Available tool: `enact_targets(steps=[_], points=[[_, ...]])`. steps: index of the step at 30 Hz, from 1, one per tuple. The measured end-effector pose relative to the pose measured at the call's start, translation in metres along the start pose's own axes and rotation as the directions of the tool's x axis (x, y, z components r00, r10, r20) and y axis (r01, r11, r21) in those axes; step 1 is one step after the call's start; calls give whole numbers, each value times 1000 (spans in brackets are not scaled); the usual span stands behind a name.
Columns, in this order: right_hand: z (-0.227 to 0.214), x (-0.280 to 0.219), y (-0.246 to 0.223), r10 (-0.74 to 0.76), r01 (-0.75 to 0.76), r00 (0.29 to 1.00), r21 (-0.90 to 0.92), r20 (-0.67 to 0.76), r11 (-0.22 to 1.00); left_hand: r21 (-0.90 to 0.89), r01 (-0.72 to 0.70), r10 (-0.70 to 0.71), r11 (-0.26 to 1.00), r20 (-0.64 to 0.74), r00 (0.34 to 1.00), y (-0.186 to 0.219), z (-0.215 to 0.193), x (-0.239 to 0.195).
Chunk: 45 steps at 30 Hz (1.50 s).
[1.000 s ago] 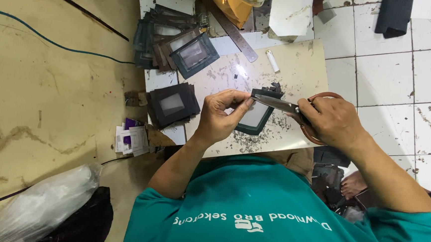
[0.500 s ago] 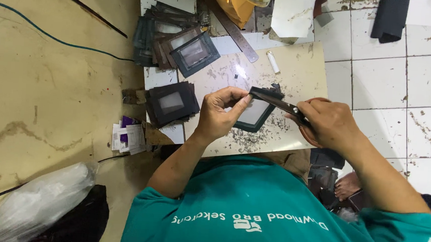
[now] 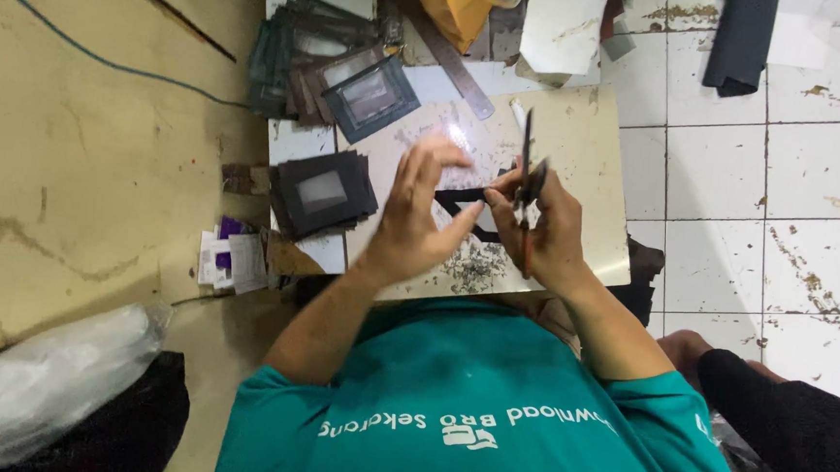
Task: Trimming the edges of small rectangular frames using scissors to remove excess material.
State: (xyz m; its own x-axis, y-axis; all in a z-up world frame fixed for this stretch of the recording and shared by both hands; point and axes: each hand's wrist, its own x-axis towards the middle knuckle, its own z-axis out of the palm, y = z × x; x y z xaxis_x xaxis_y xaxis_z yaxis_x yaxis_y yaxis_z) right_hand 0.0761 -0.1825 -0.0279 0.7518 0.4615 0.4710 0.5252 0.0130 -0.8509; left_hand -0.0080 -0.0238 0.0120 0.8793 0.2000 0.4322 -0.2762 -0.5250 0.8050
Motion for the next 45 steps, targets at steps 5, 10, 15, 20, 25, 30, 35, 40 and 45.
enact_targets(steps=[5,10,15,20,25,30,35,40,45], points=[[2,0,9,-149,150,989,-83,20,985,-204,318,-251,926,299,921,-30,-8,-1],[-2,-19,37,-79,79,997,-74,0,994,-330,510,-364,795,413,835,-49,-10,-4],[-20,-56,53,248,-282,941,127,232,951,-512,508,-290,693,447,846,-44,-31,0],[-13,-62,21,175,-297,904,276,390,914,-532,510,-251,676,485,838,-43,-35,5],[-14,-60,14,156,-267,909,254,385,930,-505,488,-215,712,505,836,-41,-34,9],[-13,-57,10,120,-194,927,182,356,964,-478,470,-211,742,499,841,-37,-35,9],[-15,-62,16,90,-168,935,204,343,964,-476,467,-201,745,508,838,-49,-26,6],[-15,-70,26,66,-137,947,212,313,968,-463,482,-215,744,517,829,-40,-31,9],[-13,-67,25,86,-155,950,215,299,964,-460,490,-229,741,514,827,-37,-31,10]])
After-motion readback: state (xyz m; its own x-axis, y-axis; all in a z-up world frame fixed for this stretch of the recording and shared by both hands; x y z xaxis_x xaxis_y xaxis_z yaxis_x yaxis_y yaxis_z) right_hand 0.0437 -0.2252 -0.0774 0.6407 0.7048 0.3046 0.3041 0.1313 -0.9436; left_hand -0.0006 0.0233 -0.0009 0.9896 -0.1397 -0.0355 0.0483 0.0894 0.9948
